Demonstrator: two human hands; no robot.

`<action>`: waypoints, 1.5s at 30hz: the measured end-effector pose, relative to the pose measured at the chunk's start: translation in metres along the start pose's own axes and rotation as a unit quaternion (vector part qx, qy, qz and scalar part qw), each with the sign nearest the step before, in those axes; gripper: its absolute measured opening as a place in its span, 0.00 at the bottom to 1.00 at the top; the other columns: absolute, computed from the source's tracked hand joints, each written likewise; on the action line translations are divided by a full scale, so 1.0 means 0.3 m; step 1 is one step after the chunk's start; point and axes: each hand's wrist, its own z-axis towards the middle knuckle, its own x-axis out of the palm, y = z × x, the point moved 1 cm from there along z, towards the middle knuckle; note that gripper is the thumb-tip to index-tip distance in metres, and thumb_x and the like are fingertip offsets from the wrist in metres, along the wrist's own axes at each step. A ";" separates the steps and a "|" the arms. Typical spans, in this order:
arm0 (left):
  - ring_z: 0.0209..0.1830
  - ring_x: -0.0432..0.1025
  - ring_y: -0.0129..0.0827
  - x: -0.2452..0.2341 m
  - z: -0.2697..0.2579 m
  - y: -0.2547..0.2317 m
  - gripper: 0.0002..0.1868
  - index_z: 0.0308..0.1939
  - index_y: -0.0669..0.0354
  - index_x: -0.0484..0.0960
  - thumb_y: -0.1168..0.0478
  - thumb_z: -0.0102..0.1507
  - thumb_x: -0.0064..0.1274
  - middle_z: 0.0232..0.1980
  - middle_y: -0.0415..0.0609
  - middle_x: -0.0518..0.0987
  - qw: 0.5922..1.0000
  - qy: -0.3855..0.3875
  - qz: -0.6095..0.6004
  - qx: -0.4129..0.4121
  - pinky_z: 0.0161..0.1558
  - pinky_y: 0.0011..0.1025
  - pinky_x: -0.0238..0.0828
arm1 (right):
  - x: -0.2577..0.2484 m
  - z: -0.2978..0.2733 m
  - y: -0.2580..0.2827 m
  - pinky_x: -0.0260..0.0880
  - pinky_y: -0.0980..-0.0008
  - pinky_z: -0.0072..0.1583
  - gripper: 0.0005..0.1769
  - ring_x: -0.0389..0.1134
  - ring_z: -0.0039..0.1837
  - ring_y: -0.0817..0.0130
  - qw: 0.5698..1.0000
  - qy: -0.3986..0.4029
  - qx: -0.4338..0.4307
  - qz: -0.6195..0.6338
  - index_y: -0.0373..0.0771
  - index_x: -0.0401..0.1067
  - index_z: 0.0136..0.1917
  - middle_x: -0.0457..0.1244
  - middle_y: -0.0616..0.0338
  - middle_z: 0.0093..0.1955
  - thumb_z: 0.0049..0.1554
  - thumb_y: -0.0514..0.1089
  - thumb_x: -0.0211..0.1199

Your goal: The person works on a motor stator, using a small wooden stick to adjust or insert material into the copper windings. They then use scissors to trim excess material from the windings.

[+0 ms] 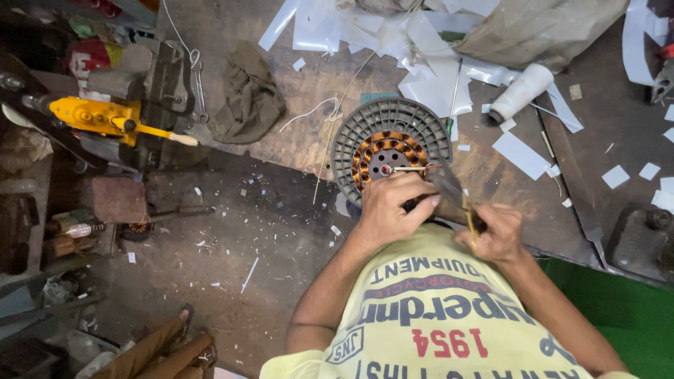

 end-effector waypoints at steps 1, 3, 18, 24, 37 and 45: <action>0.34 0.79 0.36 0.000 0.000 -0.003 0.05 0.40 0.56 0.84 0.61 0.62 0.59 0.35 0.45 0.81 1.000 -0.008 0.000 0.008 0.37 0.32 0.73 | -0.016 -0.017 -0.002 0.58 0.60 0.36 0.31 0.58 0.27 0.62 1.000 -0.001 0.009 0.009 0.35 0.71 0.37 0.54 0.60 0.24 0.41 0.64 0.75; 0.22 0.74 0.35 0.018 0.004 -0.001 0.08 0.40 0.61 0.82 0.61 0.61 0.61 0.27 0.45 0.80 0.995 -0.041 0.000 -0.089 0.28 0.32 0.68 | -0.055 -0.050 -0.001 0.58 0.60 0.36 0.30 0.58 0.26 0.62 1.000 0.011 0.027 0.003 0.35 0.71 0.36 0.54 0.59 0.23 0.38 0.63 0.75; 0.28 0.79 0.39 0.063 -0.006 0.028 0.13 0.45 0.59 0.85 0.62 0.57 0.59 0.31 0.51 0.82 0.993 -0.097 0.061 -0.023 0.33 0.34 0.75 | -0.014 0.068 0.079 0.57 0.56 0.35 0.36 0.57 0.26 0.55 0.997 0.037 0.039 -0.055 0.37 0.68 0.29 0.55 0.54 0.22 0.35 0.72 0.74; 0.24 0.76 0.40 0.070 -0.018 0.050 0.06 0.30 0.58 0.79 0.62 0.57 0.60 0.26 0.49 0.78 0.992 -0.085 0.088 -0.036 0.31 0.37 0.71 | -0.003 0.143 0.106 0.58 0.58 0.36 0.37 0.59 0.28 0.55 0.999 0.007 -0.004 -0.037 0.35 0.71 0.35 0.57 0.53 0.25 0.35 0.71 0.76; 0.18 0.72 0.31 0.049 0.012 0.004 0.30 0.66 0.52 0.79 0.61 0.58 0.59 0.22 0.41 0.76 0.992 -0.030 0.102 -0.064 0.28 0.32 0.71 | -0.040 -0.080 -0.009 0.57 0.58 0.35 0.31 0.57 0.27 0.56 0.999 0.013 0.022 0.027 0.36 0.65 0.31 0.52 0.55 0.24 0.41 0.63 0.76; 0.21 0.73 0.29 0.054 0.024 -0.010 0.24 0.59 0.48 0.83 0.62 0.57 0.59 0.22 0.40 0.76 0.992 -0.040 0.113 -0.049 0.28 0.29 0.70 | -0.049 -0.147 -0.022 0.56 0.56 0.34 0.31 0.55 0.25 0.55 0.994 0.061 0.087 0.014 0.35 0.63 0.28 0.51 0.53 0.22 0.35 0.61 0.77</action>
